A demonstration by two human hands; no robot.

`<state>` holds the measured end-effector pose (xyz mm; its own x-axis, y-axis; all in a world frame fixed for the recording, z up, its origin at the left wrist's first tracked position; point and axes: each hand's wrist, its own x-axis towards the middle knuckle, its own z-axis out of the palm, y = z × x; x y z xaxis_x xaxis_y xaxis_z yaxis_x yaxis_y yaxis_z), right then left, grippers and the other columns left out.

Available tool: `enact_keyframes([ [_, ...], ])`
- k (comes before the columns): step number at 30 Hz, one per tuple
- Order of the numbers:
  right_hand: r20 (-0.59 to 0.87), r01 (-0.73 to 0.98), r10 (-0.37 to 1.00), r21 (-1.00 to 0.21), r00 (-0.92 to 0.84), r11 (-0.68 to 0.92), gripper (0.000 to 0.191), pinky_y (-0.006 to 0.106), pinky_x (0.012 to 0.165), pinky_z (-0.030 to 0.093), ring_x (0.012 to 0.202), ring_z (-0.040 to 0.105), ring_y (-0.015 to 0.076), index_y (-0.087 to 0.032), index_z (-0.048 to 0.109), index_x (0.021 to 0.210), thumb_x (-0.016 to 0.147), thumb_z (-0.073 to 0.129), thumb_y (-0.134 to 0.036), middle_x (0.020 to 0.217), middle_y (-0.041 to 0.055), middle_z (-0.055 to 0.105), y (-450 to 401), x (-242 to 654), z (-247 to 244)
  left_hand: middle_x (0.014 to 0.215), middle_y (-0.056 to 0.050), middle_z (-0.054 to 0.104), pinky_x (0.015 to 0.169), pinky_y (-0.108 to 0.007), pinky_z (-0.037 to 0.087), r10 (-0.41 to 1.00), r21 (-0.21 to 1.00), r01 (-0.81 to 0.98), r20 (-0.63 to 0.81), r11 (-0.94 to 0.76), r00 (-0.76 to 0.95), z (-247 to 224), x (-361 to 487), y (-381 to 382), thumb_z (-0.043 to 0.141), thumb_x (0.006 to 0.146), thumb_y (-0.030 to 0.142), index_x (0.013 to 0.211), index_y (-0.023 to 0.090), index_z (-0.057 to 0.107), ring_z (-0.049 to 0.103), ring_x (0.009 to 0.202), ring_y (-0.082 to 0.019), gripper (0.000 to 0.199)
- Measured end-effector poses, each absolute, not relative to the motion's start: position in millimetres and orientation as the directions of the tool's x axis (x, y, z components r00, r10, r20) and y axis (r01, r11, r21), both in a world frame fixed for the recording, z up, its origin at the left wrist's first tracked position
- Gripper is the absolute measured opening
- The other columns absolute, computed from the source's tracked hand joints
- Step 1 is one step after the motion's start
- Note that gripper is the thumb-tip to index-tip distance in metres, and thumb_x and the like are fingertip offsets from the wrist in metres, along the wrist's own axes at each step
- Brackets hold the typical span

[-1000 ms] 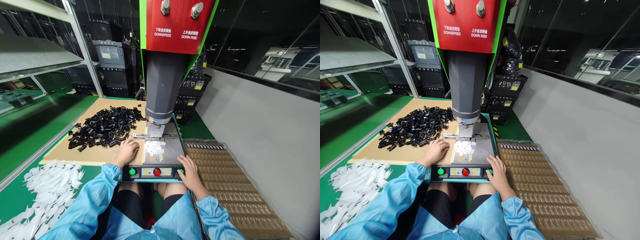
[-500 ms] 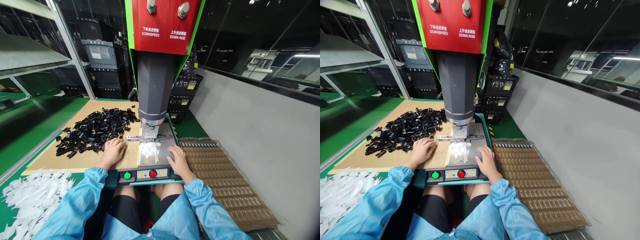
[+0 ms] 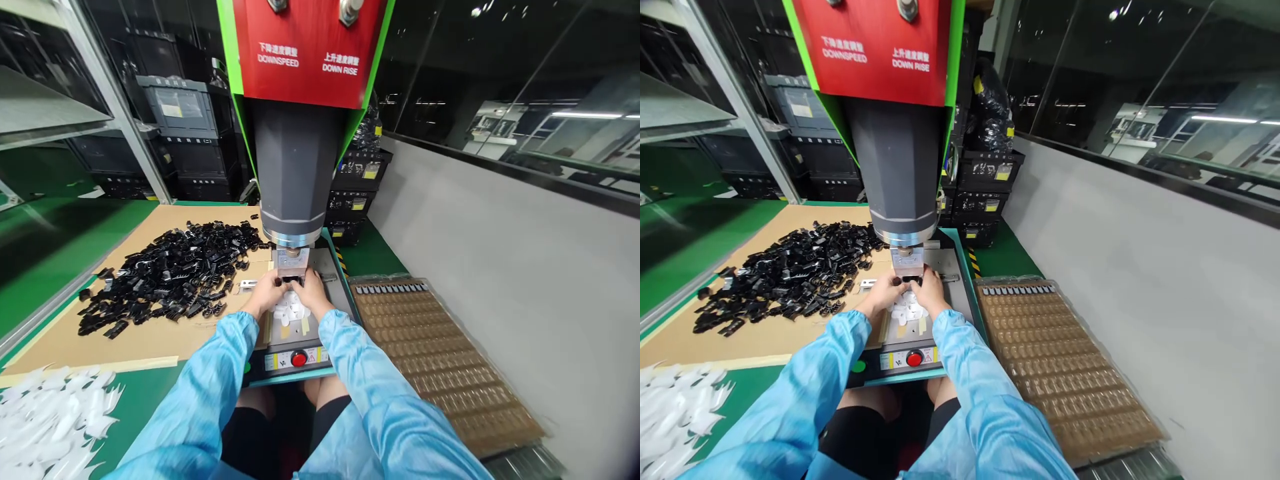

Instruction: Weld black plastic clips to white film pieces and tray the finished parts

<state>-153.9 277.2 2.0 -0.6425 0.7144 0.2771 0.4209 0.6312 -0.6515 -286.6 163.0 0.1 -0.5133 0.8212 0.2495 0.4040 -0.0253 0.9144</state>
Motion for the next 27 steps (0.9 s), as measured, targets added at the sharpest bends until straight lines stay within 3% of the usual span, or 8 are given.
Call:
enact_keyframes([
  [3, 0.227, 0.392, 0.749, -0.738, -0.623, 0.549, 0.035, 0.036, 0.092, 0.056, 0.098, 0.071, 0.0258, -0.020, 0.066, 0.121, 0.087, 0.074, -0.025, 0.105, 0.0083, 0.077, 274.9, -157.9, 4.8, 0.094, -0.010, 0.077, 0.092, -0.041, 0.055, 0.836, 0.926, 0.377, 0.225, -0.024, -0.500, -0.4, -286.9, 161.9, 0.083, 0.079, 0.052, 0.105, 0.017, 0.078, 0.069, 0.095, -0.028, 0.044],
  [6, 0.183, 0.303, 0.773, -0.847, -0.607, 0.438, 0.026, 0.035, 0.087, 0.058, 0.088, 0.073, 0.0225, -0.021, 0.070, 0.112, 0.087, 0.073, -0.023, 0.096, 0.0041, 0.078, 270.9, -150.2, 3.1, 0.092, -0.010, 0.076, 0.087, -0.039, 0.055, 0.772, 0.957, 0.287, 0.150, 0.043, -0.618, -5.5, -278.8, 151.2, 0.082, 0.079, 0.062, 0.106, 0.015, 0.079, 0.068, 0.086, -0.026, 0.055],
  [10, 0.197, -0.019, 0.794, -0.974, -0.575, 0.228, 0.030, 0.035, 0.097, 0.060, 0.101, 0.076, 0.0198, -0.021, 0.072, 0.116, 0.086, 0.068, -0.018, 0.115, 0.0063, 0.079, 236.9, -111.7, -10.0, 0.119, -0.012, 0.077, 0.096, -0.037, 0.055, 0.726, 0.997, -0.028, 0.033, -0.071, -0.687, -11.5, -241.1, 106.2, 0.091, 0.073, 0.061, 0.127, 0.016, 0.074, 0.071, 0.101, -0.023, 0.072],
  [14, 0.188, -0.208, 0.729, -0.976, -0.658, 0.063, 0.037, 0.039, 0.095, 0.063, 0.103, 0.077, 0.0221, -0.022, 0.071, 0.124, 0.087, 0.070, -0.025, 0.116, 0.0082, 0.079, 181.7, -59.8, -20.5, 0.109, -0.010, 0.079, 0.093, -0.037, 0.058, 0.784, 0.976, -0.201, -0.063, -0.079, -0.617, -7.9, -182.5, 51.7, 0.093, 0.075, 0.056, 0.129, 0.017, 0.073, 0.073, 0.094, -0.022, 0.069],
  [19, 0.205, -0.233, 0.711, -0.971, -0.673, 0.059, 0.033, 0.044, 0.106, 0.059, 0.115, 0.074, 0.0229, -0.024, 0.068, 0.123, 0.090, 0.068, -0.023, 0.128, 0.0095, 0.075, 142.1, -24.9, -15.0, 0.105, -0.008, 0.079, 0.092, -0.034, 0.060, 0.799, 0.954, -0.257, -0.031, -0.156, -0.601, -6.7, -140.2, 25.1, 0.092, 0.081, 0.044, 0.118, 0.020, 0.074, 0.074, 0.096, -0.021, 0.048],
  [27, 0.181, -0.202, 0.716, -0.978, -0.674, 0.057, 0.035, 0.042, 0.101, 0.062, 0.113, 0.074, 0.0235, -0.025, 0.066, 0.125, 0.091, 0.072, -0.029, 0.116, 0.0079, 0.077, 127.7, -14.0, -13.4, 0.112, -0.008, 0.078, 0.095, -0.033, 0.060, 0.813, 0.937, -0.283, 0.003, -0.206, -0.582, -16.4, -129.8, 16.1, 0.090, 0.085, 0.037, 0.120, 0.021, 0.072, 0.074, 0.100, -0.019, 0.042],
])
